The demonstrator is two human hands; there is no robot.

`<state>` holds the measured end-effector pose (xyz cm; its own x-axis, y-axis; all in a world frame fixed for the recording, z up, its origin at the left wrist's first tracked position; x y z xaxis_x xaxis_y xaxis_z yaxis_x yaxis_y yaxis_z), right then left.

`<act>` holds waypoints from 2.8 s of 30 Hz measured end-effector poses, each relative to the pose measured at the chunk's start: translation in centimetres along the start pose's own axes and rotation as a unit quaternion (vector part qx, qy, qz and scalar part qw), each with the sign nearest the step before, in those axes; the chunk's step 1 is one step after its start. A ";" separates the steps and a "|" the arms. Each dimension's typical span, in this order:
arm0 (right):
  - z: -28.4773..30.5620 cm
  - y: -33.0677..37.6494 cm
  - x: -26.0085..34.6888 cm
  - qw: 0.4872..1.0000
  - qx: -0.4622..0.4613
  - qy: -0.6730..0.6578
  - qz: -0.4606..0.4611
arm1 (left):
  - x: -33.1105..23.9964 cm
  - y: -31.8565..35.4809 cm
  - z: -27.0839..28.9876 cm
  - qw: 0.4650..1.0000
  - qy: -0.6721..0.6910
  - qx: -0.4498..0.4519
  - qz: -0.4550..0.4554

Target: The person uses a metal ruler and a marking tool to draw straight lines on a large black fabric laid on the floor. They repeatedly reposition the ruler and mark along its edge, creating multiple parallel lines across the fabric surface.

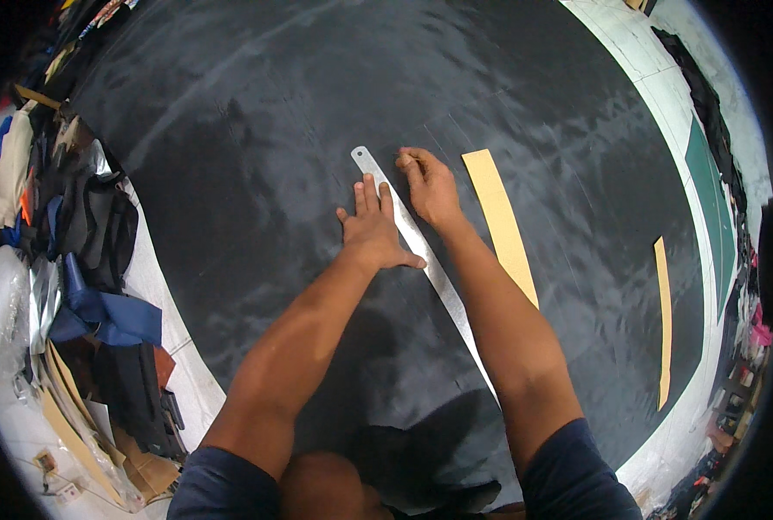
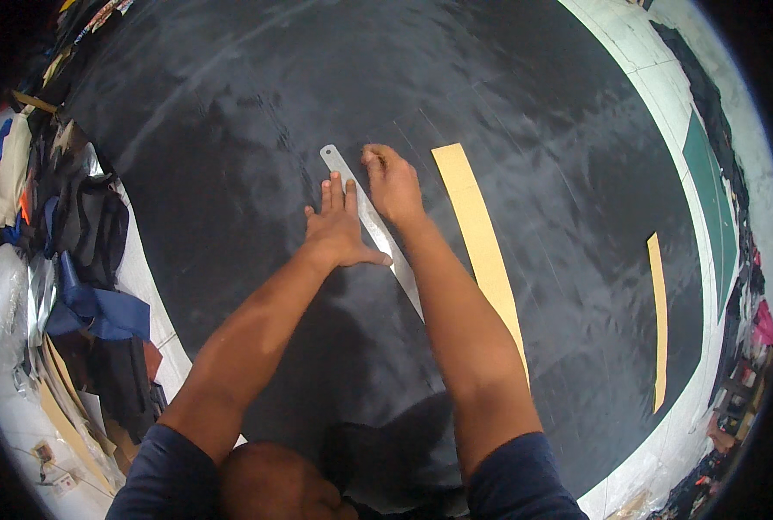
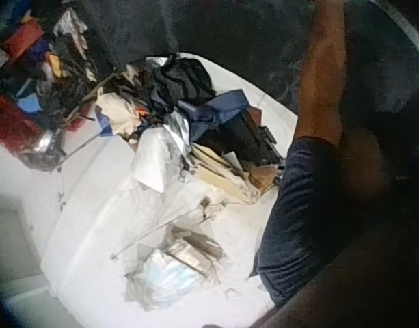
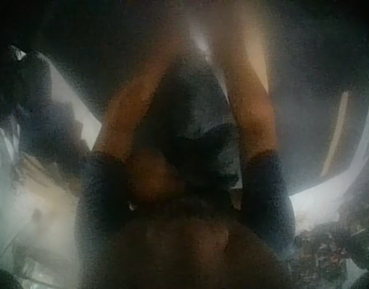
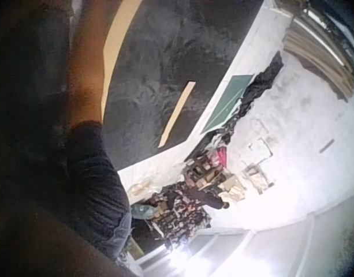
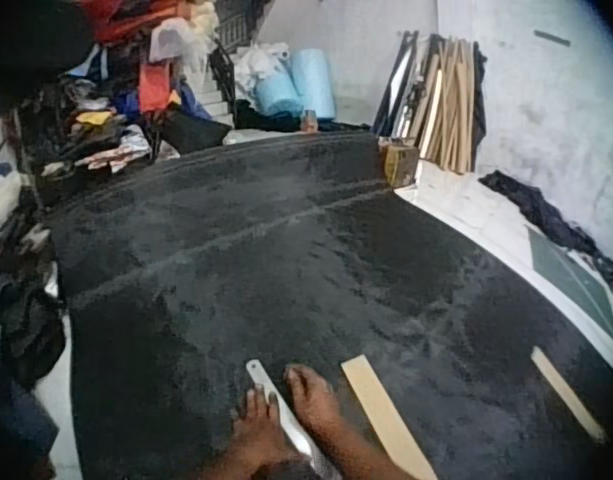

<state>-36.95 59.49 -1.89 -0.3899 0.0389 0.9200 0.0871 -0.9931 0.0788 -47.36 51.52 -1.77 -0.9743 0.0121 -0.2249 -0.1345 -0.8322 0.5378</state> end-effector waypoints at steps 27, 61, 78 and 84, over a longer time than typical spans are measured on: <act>6.0 14.2 -1.4 0.982 -0.007 0.179 -0.067 | -0.9 0.1 0.2 0.999 -0.041 0.007 0.022; 35.0 72.4 -20.5 0.601 -0.520 0.209 -0.570 | 3.5 -6.3 -1.9 0.992 -0.090 -0.036 -0.082; 10.2 25.9 -4.2 0.966 -0.097 0.234 -0.058 | 1.9 -4.0 -1.3 0.994 -0.102 -0.031 -0.021; 1.4 11.5 0.3 0.981 -0.042 0.177 0.067 | 2.9 -4.2 -1.7 0.990 -0.143 -0.003 0.002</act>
<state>-34.82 48.26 -0.17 -0.6748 -0.1189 0.7283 0.0893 -0.9928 -0.0793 -49.34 54.13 -6.05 -0.9863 0.1638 0.0174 -0.1295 -0.8360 0.5332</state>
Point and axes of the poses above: each hand's wrist, its own y-axis away from the middle knuckle, its own z-axis out of the back of the hand, x = y × z, the point moved 6 cm from there along -y, towards the middle knuckle, and after that the axes turned 7 degrees about -z, right-handed, at the moved point
